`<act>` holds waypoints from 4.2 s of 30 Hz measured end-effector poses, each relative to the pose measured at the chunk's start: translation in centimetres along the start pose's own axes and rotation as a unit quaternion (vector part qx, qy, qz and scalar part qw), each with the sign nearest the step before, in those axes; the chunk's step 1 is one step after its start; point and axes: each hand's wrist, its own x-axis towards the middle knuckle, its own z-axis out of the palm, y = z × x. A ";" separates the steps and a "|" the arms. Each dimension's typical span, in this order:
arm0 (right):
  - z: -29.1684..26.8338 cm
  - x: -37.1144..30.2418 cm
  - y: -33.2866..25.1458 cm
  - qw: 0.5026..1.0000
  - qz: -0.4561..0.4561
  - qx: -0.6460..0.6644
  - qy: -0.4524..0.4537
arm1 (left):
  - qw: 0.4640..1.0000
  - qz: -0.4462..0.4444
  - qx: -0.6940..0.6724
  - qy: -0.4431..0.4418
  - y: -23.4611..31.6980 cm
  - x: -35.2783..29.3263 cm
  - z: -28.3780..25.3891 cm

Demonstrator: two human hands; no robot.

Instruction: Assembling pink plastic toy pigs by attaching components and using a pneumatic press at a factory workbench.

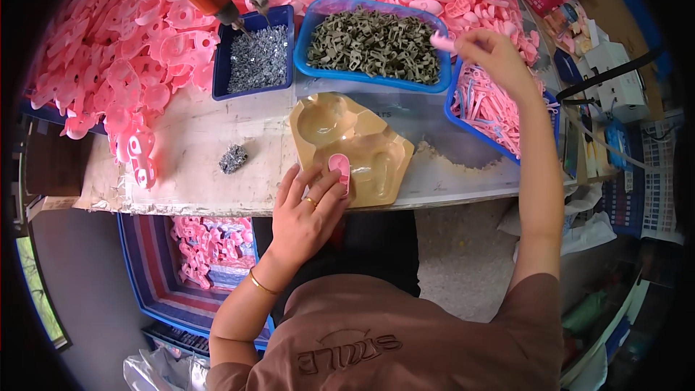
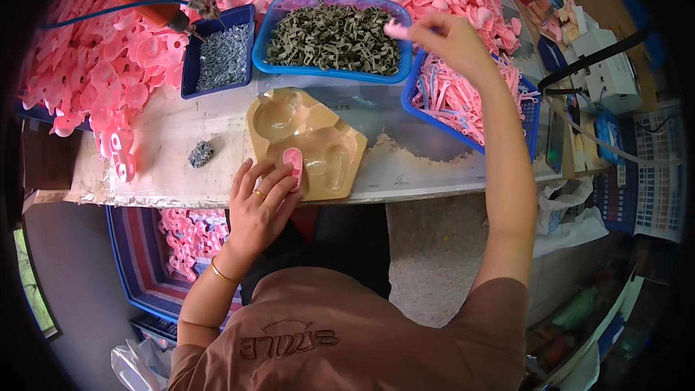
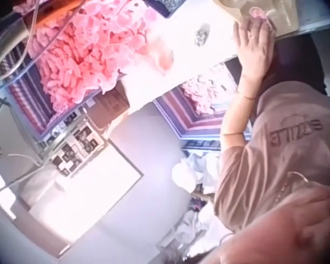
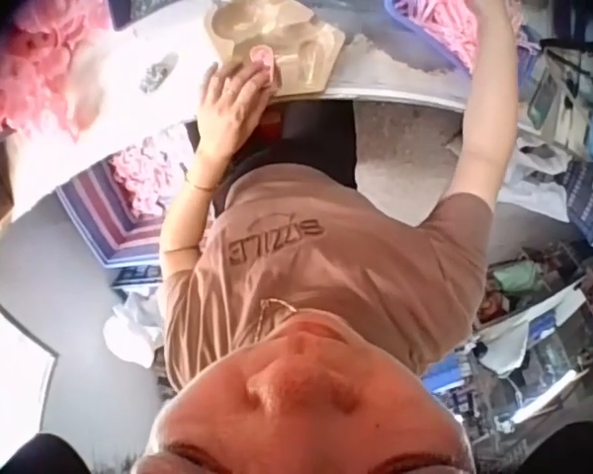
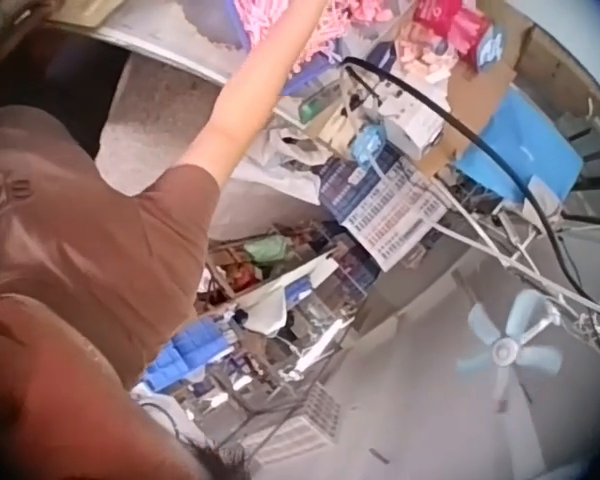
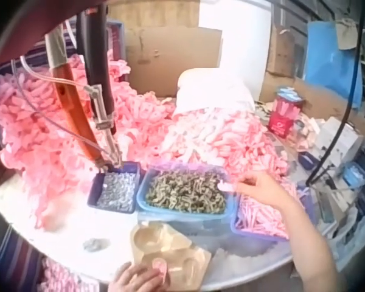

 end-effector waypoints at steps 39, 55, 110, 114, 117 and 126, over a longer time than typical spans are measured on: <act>13.1 -12.0 -9.6 0.925 -0.248 -0.250 -0.141 | 0.863 -0.323 0.351 0.165 -18.0 -4.6 -8.1; 14.4 -11.3 -6.9 0.897 -0.384 -0.205 -0.079 | 0.804 -0.385 -0.030 0.452 -23.8 -10.4 -5.4; 11.8 -17.3 -13.0 0.962 -0.237 -0.044 -0.131 | 0.902 -0.105 -0.419 0.012 4.9 -2.7 -0.7; 8.8 -16.0 -11.5 0.956 -0.220 -0.193 0.004 | 0.969 0.028 -0.234 0.071 2.5 -2.1 -2.1; 9.3 -15.1 -9.7 0.959 -0.181 -0.218 -0.006 | 0.976 0.039 -0.203 0.069 1.6 -2.3 -2.7; 13.6 -11.1 -7.3 0.927 -0.308 -0.182 -0.116 | 0.992 0.063 -0.111 0.008 0.6 -1.3 -1.7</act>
